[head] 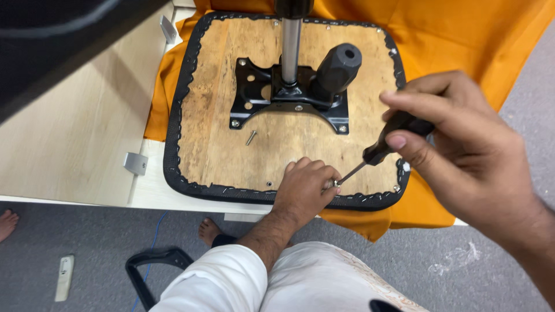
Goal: The person uses a screwdriver to tighten screws into a black metal bracket attached to the underside of a wooden chair seat. They work on multiple screw holes around the bracket, then place a small black plastic part into a recess on the seat.
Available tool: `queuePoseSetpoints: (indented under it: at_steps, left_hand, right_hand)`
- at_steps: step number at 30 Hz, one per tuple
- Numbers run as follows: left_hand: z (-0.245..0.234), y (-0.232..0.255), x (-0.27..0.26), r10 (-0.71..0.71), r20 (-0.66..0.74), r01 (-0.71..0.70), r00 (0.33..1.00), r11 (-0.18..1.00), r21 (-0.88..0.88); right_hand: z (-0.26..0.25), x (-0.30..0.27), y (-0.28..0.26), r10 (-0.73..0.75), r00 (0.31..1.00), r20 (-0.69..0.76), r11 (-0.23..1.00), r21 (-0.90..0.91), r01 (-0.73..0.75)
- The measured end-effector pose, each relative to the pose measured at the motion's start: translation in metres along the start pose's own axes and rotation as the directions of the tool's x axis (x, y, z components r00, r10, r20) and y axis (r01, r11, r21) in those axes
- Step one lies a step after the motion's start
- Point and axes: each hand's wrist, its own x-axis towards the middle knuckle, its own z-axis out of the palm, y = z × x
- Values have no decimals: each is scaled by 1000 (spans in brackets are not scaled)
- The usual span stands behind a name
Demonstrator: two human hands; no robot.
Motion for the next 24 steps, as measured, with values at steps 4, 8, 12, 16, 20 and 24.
queuePoseSetpoints:
  at_steps: [4, 8, 12, 16, 20, 24]
  left_hand:
    - [-4, 2, 1, -17, 30, 17, 999, 1000, 2]
    - [-3, 3, 2, -46, 59, 45, 997, 999, 22]
    - [-3, 5, 1, -60, 60, 59, 996, 998, 26]
    - [-5, 4, 1, -57, 69, 55, 996, 998, 22]
    - [-6, 1, -1, -4, 44, 5, 999, 1000, -21]
    - [-1, -1, -6, 19, -29, -20, 999, 999, -27]
  right_hand:
    - [4, -5, 1, 43, 999, -1, 951, 308, -41]
    - [4, -10, 3, 18, 1000, -6, 999, -47, -18]
    - [6, -14, 4, 81, 996, -26, 994, 73, -79]
    - [9, -14, 8, 94, 995, -45, 991, 99, -90]
    - [12, -10, 13, 62, 998, -26, 980, 189, -56]
    - [16, -6, 16, 37, 999, -5, 970, 243, -35]
